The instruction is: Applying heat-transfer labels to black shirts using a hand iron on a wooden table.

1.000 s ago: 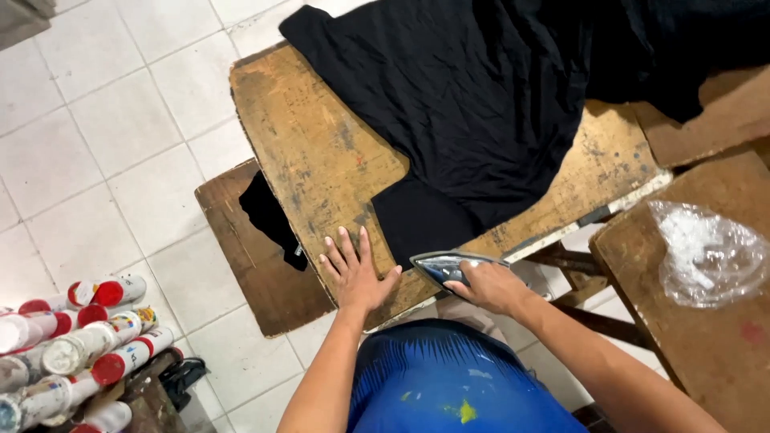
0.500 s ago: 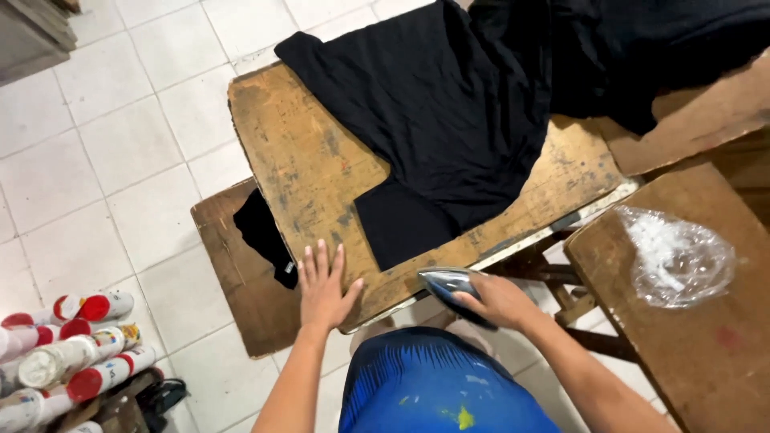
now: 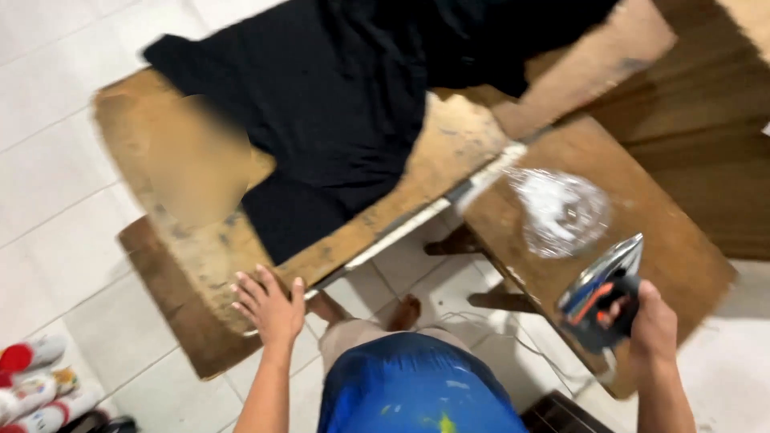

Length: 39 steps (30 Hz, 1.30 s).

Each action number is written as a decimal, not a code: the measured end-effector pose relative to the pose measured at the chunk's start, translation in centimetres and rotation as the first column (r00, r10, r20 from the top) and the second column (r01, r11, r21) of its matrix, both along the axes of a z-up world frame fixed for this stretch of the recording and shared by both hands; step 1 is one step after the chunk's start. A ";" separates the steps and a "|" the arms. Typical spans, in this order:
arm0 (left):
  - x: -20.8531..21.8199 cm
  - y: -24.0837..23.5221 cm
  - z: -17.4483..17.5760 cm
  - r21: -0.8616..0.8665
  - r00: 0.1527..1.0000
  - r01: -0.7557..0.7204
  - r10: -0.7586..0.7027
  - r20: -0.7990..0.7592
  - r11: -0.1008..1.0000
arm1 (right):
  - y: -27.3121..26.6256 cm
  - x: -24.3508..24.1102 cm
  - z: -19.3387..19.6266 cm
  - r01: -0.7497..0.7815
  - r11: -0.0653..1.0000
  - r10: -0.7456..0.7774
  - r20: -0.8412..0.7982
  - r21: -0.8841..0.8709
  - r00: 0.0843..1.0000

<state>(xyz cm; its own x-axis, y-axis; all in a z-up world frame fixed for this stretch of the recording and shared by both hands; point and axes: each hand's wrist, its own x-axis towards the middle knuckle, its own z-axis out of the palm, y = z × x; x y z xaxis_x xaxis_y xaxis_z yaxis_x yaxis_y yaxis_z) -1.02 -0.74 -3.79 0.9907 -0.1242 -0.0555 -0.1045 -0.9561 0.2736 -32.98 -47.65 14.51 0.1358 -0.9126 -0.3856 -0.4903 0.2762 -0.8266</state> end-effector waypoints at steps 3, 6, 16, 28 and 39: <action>-0.5 -2.1 1.0 -0.025 0.995 -0.008 0.006 -0.099 1.000 | -5.8 -2.6 -2.7 0.130 0.990 -0.114 0.265 -0.045 0.957; -0.5 -2.5 2.1 -0.016 0.976 -0.024 0.020 -0.218 1.000 | -7.8 -1.4 -2.5 0.323 0.946 -0.297 0.418 0.009 0.859; 0.8 -0.3 1.3 -0.031 0.932 -0.048 0.034 -0.360 0.998 | -8.6 -4.1 -14.8 0.333 0.873 -0.195 0.372 -0.357 0.908; 2.1 -0.3 1.9 -0.244 0.997 0.028 -0.009 0.079 0.969 | -8.9 -9.2 -23.8 0.230 0.824 -0.293 -0.041 -0.518 0.955; 9.0 -0.8 4.8 -0.270 0.969 -0.148 0.085 -0.231 0.951 | 9.3 15.5 -11.2 0.071 0.990 -0.089 -0.146 -0.122 0.985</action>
